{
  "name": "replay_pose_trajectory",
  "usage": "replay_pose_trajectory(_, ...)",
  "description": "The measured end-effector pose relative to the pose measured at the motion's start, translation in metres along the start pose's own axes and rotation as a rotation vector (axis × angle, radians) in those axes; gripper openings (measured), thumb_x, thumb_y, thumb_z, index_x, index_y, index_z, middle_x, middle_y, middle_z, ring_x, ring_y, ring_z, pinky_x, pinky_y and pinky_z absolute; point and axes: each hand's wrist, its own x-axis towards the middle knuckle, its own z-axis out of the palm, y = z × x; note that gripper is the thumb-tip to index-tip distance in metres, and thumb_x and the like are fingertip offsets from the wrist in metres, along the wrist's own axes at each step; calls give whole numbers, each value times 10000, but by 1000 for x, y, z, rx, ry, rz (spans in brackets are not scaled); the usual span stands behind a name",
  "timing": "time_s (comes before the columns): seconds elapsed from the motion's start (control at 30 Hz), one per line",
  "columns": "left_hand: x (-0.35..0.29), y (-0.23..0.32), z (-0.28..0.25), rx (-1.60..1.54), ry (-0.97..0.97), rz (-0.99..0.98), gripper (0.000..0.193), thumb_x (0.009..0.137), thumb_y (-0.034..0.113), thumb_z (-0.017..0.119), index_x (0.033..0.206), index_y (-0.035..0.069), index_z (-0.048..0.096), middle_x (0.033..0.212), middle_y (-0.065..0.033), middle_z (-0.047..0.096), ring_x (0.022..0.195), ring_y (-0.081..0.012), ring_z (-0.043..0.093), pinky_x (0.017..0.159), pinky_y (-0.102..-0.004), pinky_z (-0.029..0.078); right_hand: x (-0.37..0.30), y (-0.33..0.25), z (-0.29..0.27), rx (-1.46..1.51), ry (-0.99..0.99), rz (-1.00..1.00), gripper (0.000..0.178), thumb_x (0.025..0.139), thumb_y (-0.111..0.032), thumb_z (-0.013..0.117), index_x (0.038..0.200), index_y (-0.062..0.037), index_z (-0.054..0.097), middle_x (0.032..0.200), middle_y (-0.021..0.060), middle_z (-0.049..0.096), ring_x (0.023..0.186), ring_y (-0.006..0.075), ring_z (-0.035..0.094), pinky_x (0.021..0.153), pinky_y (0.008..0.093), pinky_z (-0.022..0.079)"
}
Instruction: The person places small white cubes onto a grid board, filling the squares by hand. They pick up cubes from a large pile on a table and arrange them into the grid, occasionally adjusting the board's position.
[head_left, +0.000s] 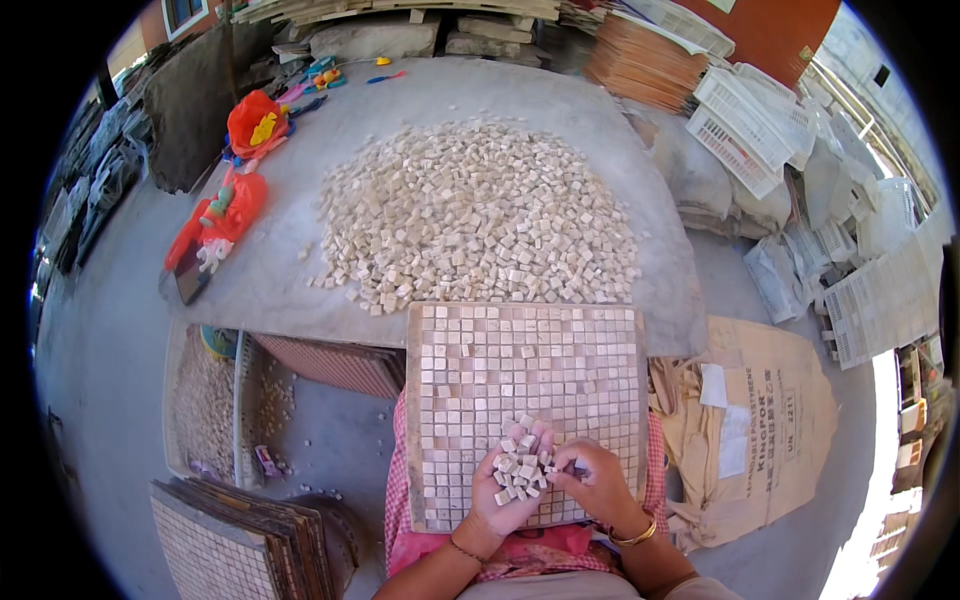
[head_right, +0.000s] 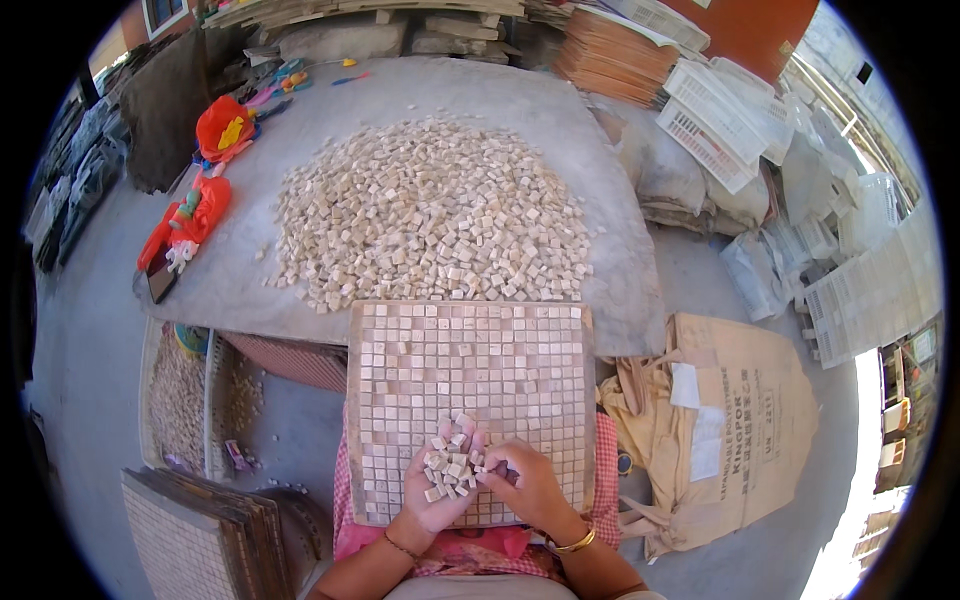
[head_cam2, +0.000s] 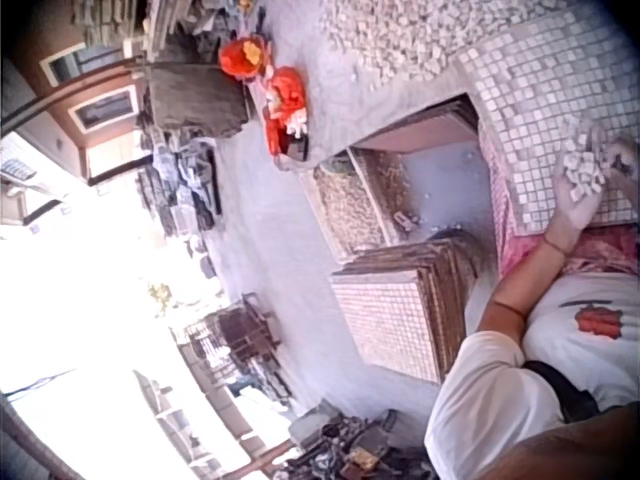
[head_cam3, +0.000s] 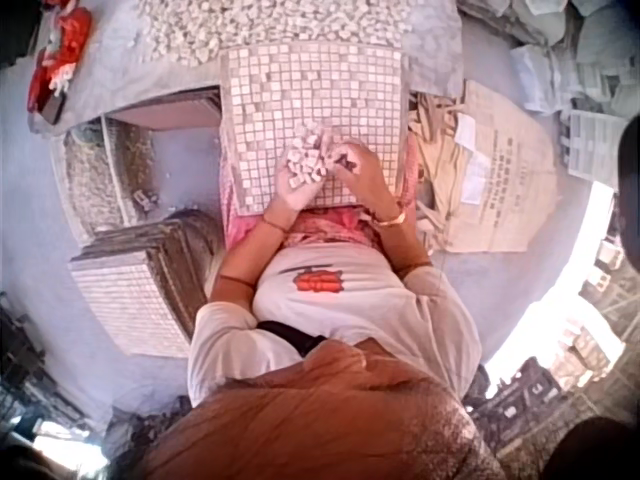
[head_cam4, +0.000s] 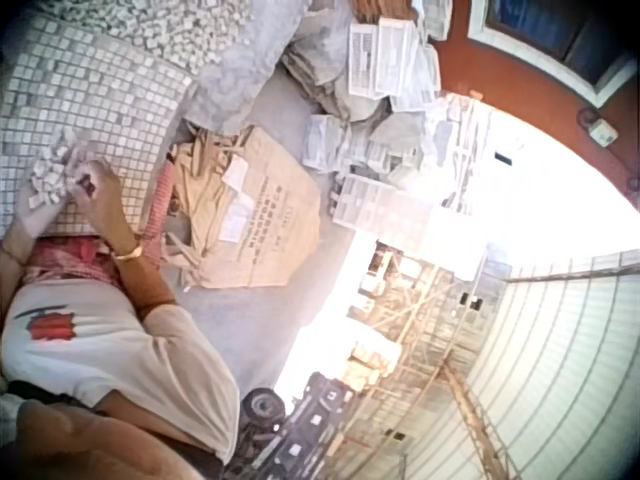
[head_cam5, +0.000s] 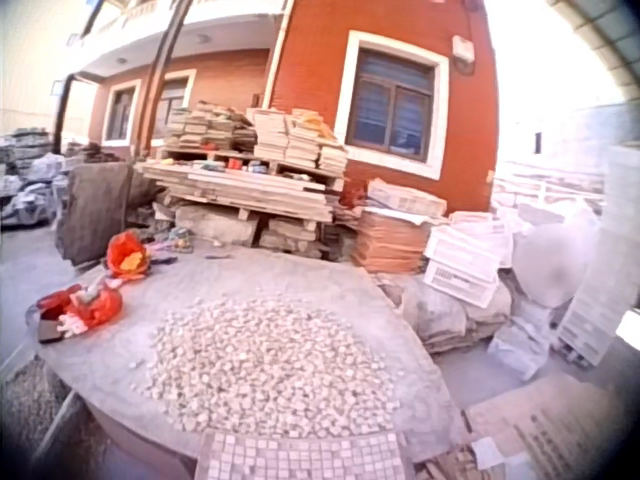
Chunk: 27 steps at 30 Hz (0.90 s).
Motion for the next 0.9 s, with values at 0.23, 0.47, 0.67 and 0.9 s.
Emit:
replay_pose_trajectory(0.23,0,2,15,34,40,23,272,907,220,498,1141,131,605,1276,-88,544,1239,-269,464,1072,-487,317,8,-25,-9,876,94,404,149,854,-96,649,930,-18,547,864,39,591,699,104,559,597,225,455)
replay_pose_trajectory(0.47,0,6,16,37,22,-15,266,889,191,502,1130,119,592,1293,-84,529,1223,-268,470,1058,-473,337,28,-6,-7,94,-34,30,152,823,-65,668,956,-16,612,902,76,556,735,121,586,615,249,488)
replay_pose_trajectory(0.67,-1,11,20,25,25,-23,278,891,189,507,1131,71,584,1298,-89,525,1223,-280,467,1038,-449,368,41,-35,-5,-234,-94,-56,178,760,-74,715,929,-60,662,712,52,550,562,123,511,529,245,420)
replay_pose_trajectory(0.9,-2,9,25,55,62,47,299,891,200,520,1122,19,575,1272,-125,533,1222,-276,468,1050,-427,362,32,-49,10,-333,-152,-90,248,706,-119,767,933,-66,682,689,54,529,574,154,504,533,274,411)
